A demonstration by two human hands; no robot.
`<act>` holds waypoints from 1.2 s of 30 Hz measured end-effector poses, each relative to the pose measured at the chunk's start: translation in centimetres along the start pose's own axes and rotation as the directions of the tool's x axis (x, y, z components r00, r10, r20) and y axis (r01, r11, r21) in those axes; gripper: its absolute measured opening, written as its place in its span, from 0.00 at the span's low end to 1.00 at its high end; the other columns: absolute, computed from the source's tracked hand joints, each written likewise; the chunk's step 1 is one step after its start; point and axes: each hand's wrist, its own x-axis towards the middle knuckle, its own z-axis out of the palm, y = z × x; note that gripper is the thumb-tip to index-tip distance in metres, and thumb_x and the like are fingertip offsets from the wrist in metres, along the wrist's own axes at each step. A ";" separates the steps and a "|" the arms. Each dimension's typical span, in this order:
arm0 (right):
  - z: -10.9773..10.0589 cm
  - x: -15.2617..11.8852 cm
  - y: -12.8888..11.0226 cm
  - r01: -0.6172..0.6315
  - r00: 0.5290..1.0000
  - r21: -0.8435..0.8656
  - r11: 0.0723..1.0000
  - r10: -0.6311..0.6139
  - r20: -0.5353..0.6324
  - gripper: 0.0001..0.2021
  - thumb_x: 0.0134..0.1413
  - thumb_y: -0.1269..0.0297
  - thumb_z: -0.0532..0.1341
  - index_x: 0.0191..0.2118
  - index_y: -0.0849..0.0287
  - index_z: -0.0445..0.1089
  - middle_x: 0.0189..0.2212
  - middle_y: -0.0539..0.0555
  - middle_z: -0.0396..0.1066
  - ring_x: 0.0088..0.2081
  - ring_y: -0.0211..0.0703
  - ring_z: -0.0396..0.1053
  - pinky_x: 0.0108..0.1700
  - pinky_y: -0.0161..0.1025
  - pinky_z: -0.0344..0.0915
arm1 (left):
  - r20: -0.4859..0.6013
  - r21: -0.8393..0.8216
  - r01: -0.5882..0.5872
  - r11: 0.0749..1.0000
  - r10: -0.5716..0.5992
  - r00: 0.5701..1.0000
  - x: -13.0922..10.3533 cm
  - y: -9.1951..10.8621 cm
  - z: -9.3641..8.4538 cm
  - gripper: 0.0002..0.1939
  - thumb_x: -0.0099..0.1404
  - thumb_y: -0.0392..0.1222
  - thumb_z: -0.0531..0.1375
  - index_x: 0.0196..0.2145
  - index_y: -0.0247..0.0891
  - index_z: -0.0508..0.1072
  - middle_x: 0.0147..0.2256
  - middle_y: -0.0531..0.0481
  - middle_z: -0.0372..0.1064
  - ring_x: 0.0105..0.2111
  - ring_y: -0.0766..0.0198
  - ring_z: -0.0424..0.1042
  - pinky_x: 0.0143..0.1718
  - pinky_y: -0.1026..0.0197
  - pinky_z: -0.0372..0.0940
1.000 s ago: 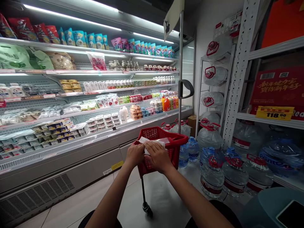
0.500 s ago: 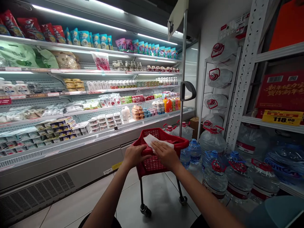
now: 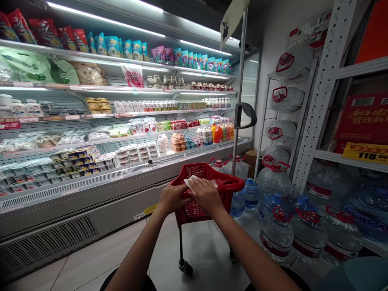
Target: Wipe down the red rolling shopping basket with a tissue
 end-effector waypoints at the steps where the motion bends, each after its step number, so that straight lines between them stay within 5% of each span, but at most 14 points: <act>1: 0.0 -1.0 0.7 0.015 1.000 -0.008 1.000 -0.015 -0.014 0.22 0.74 0.61 0.52 0.68 0.56 0.64 0.65 0.56 0.68 0.65 0.49 0.66 0.66 0.50 0.61 | 0.001 0.003 -0.002 1.000 0.002 1.000 -0.1 -0.1 0.0 0.23 0.66 0.66 0.62 0.46 0.46 0.77 0.41 0.49 0.82 0.39 0.53 0.80 0.38 0.57 0.65; 4: -0.2 -4.0 3.9 0.006 0.998 0.000 1.000 -0.006 -0.058 0.23 0.74 0.62 0.50 0.69 0.53 0.63 0.64 0.54 0.69 0.65 0.48 0.66 0.66 0.51 0.61 | 0.008 0.018 0.006 1.000 -0.006 1.000 -0.4 -0.4 -0.2 0.27 0.66 0.70 0.60 0.47 0.45 0.77 0.42 0.48 0.82 0.39 0.52 0.80 0.39 0.56 0.65; 8: -0.3 -6.2 7.0 -0.166 0.972 0.028 0.986 0.168 -0.162 0.23 0.74 0.65 0.48 0.69 0.51 0.62 0.61 0.53 0.73 0.62 0.48 0.69 0.68 0.54 0.59 | 0.037 0.016 0.013 1.000 -0.014 0.999 -0.4 -0.2 -0.3 0.26 0.68 0.70 0.58 0.46 0.46 0.76 0.41 0.48 0.82 0.40 0.51 0.80 0.40 0.55 0.65; 10: 0.3 -5.9 6.0 -0.198 0.960 0.031 0.980 0.201 -0.195 0.24 0.73 0.66 0.48 0.70 0.53 0.61 0.61 0.55 0.72 0.64 0.49 0.67 0.70 0.56 0.56 | 0.055 0.017 0.028 0.999 -0.029 0.998 -0.1 0.2 -0.3 0.26 0.68 0.70 0.58 0.45 0.46 0.76 0.42 0.47 0.82 0.40 0.51 0.80 0.41 0.55 0.65; 15: 2.4 -2.7 -0.7 -0.082 0.991 0.049 0.995 0.086 -0.099 0.26 0.72 0.64 0.50 0.72 0.55 0.56 0.66 0.56 0.66 0.69 0.50 0.60 0.70 0.54 0.54 | 0.086 0.031 0.060 0.998 -0.063 0.994 0.7 1.2 0.2 0.19 0.67 0.60 0.63 0.45 0.44 0.76 0.43 0.44 0.81 0.42 0.49 0.80 0.43 0.53 0.66; 18: 3.1 -1.7 -1.9 -0.055 0.996 0.059 0.997 0.059 -0.067 0.25 0.72 0.63 0.50 0.72 0.54 0.57 0.65 0.56 0.67 0.67 0.50 0.62 0.68 0.52 0.56 | 0.098 0.042 0.063 0.997 -0.067 0.993 0.9 1.2 0.2 0.17 0.66 0.56 0.64 0.45 0.42 0.76 0.43 0.43 0.81 0.43 0.48 0.80 0.43 0.53 0.66; 21: 3.2 -2.3 1.1 -0.046 0.996 0.051 0.998 0.050 -0.073 0.23 0.73 0.64 0.49 0.69 0.53 0.62 0.63 0.55 0.70 0.64 0.49 0.65 0.67 0.51 0.58 | 0.088 0.041 0.038 0.998 -0.042 0.995 0.9 0.7 0.0 0.20 0.69 0.61 0.61 0.46 0.44 0.75 0.44 0.45 0.81 0.43 0.49 0.80 0.42 0.54 0.65; 29: 2.3 -6.4 12.7 -0.298 0.935 0.038 0.954 0.300 -0.191 0.23 0.74 0.58 0.45 0.49 0.56 0.77 0.45 0.58 0.80 0.51 0.53 0.74 0.60 0.55 0.64 | 0.074 0.053 0.023 0.998 -0.027 0.997 1.1 -1.5 -0.2 0.26 0.67 0.70 0.58 0.43 0.45 0.74 0.42 0.48 0.82 0.39 0.52 0.80 0.40 0.58 0.65; 33: 2.0 -6.8 14.4 -0.313 0.920 0.055 0.948 0.317 -0.230 0.25 0.74 0.55 0.43 0.44 0.54 0.77 0.43 0.58 0.79 0.50 0.52 0.73 0.63 0.55 0.63 | 0.076 0.053 0.019 0.998 -0.023 0.997 1.2 -1.6 -0.1 0.28 0.67 0.72 0.56 0.42 0.45 0.75 0.41 0.47 0.82 0.39 0.52 0.80 0.44 0.56 0.65; 36: 2.6 -6.4 12.8 -0.353 0.891 0.072 0.933 0.358 -0.280 0.25 0.74 0.56 0.41 0.49 0.55 0.75 0.46 0.59 0.77 0.52 0.51 0.72 0.65 0.57 0.61 | 0.067 0.038 0.061 0.997 -0.063 0.996 1.3 -0.8 -0.3 0.30 0.67 0.73 0.56 0.48 0.45 0.75 0.41 0.46 0.81 0.41 0.51 0.80 0.51 0.51 0.65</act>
